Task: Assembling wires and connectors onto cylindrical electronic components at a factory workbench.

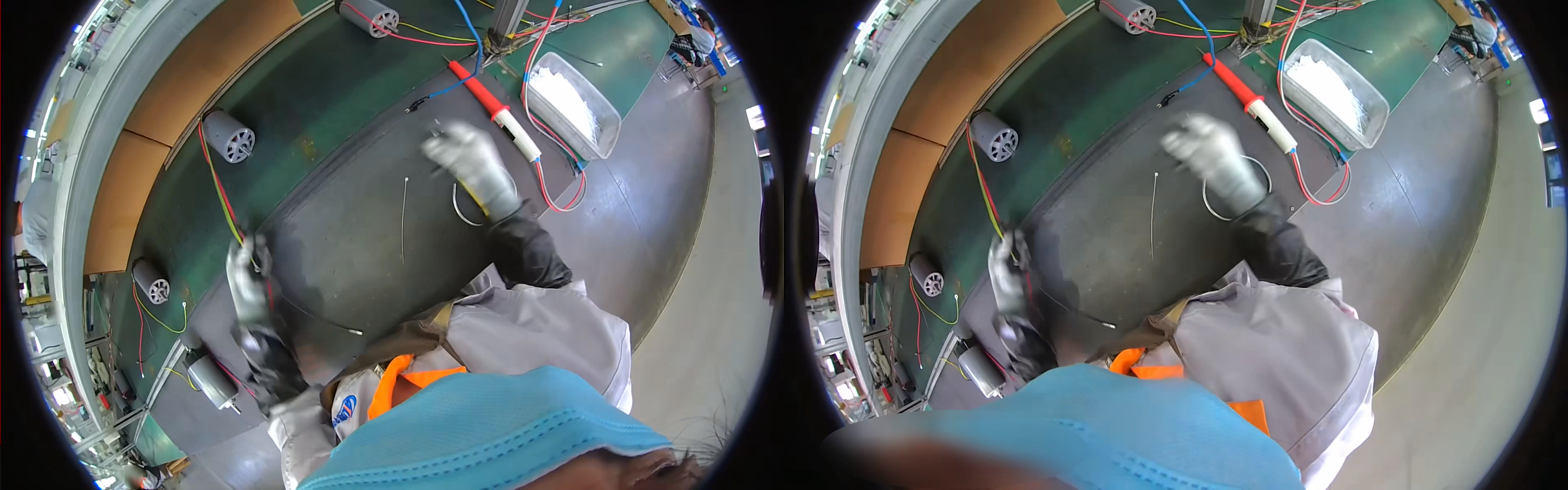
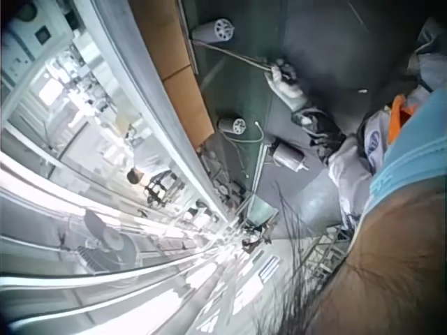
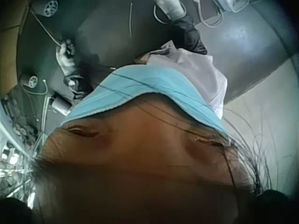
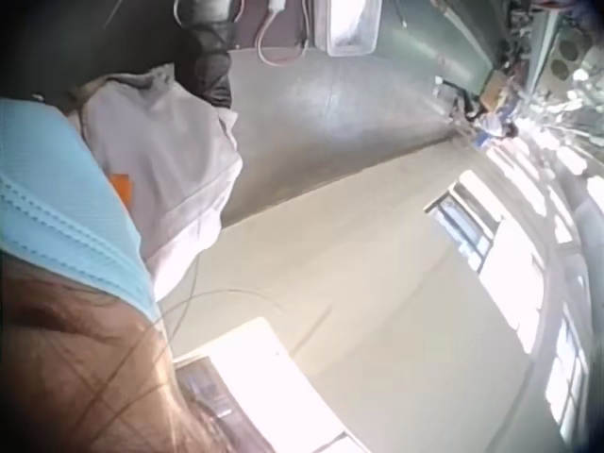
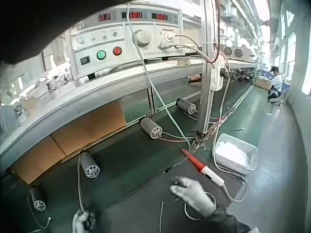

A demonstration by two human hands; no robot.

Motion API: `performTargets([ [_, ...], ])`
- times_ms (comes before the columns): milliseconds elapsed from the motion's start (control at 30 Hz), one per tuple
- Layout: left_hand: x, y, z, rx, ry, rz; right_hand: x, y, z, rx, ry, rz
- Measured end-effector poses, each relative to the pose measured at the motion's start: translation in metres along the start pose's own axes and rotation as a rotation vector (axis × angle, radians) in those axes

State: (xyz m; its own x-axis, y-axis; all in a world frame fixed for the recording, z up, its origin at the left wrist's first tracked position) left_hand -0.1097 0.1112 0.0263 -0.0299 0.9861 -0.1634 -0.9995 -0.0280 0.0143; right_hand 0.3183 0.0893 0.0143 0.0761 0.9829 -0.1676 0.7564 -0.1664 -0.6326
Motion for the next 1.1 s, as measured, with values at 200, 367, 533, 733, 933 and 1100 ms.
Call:
performTargets([
  [200,-0.129,-0.006,-0.039,-0.110,0.167,-0.070,0.044,-0.001,-0.073,-0.466,0.114,-0.044],
  [367,-0.201,-0.057,-0.042,-0.034,0.467,-0.385,-0.040,-0.155,-0.004,-0.760,-0.109,-0.673],
  [533,-0.205,-0.062,-0.036,-0.035,0.489,-0.434,-0.099,-0.153,0.133,-0.858,-0.249,-1.188],
  [733,-0.134,-0.053,0.020,-0.131,-0.097,-0.084,-0.107,-0.152,0.066,-0.652,-0.138,-0.707],
  [933,-0.090,-0.088,0.027,-0.270,-0.114,0.074,-0.092,-0.161,0.058,0.017,-0.111,-0.578],
  [1100,-0.085,-0.122,0.070,-0.312,-0.205,0.010,-0.095,-0.163,0.015,-0.170,0.210,-0.466],
])
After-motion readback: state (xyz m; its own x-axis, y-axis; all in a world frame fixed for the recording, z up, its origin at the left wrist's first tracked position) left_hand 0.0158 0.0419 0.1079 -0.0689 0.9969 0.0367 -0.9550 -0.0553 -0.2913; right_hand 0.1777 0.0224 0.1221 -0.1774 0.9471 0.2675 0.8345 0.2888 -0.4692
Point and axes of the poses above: each hand's wrist, its own x-axis towards the middle knuckle, its own y-axis out of the back of the hand, z = x × y, the point moved 8 cm from there along x, towards the middle knuckle, and after that the axes turned 11 degrees about x, right-handed, at the moved point
